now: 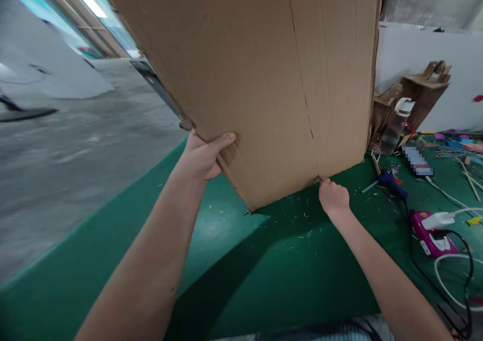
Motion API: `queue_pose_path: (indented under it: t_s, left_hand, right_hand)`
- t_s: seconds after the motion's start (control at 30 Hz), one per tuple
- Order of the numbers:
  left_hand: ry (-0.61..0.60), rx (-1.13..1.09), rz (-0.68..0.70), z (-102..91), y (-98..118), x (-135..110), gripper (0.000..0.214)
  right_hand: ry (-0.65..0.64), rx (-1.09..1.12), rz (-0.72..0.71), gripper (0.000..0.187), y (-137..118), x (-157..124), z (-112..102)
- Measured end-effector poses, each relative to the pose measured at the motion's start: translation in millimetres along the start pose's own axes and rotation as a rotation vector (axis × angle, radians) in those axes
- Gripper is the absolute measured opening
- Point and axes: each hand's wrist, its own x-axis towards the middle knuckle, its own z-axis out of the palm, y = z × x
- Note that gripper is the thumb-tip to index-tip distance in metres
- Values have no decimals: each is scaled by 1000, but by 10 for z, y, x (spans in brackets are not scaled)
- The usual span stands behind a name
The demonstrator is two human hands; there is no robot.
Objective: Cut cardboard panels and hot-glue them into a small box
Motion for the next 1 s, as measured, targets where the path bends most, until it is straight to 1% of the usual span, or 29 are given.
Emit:
queue_pose_path:
  t_s: [0.1, 0.3, 0.5, 0.67, 0.77, 0.87, 1.0]
  left_hand:
    - [21, -15, 5, 36, 18, -12, 62]
    - [22, -35, 14, 80, 54, -43, 67]
    - [38, -10, 27, 94, 57, -43, 60]
    - [44, 22, 34, 87, 52, -42, 54]
    - [47, 1, 19, 55, 29, -20, 54]
    - [58, -11, 1, 34, 8, 2, 53]
    - [74, -4, 6, 48, 11, -4, 54]
  right_hand:
    - [-40, -7, 1, 42, -1, 17, -18]
    - [-147, -35, 5, 35, -36, 68, -44]
    - [-220, -49, 36, 35, -92, 106, -86]
    - [-184, -39, 20, 35, -58, 56, -59]
    - [-154, -12, -6, 42, 11, 9, -83]
    - [-156, 12, -14, 50, 74, -40, -134]
    - [-152, -13, -3, 44, 93, -111, -142]
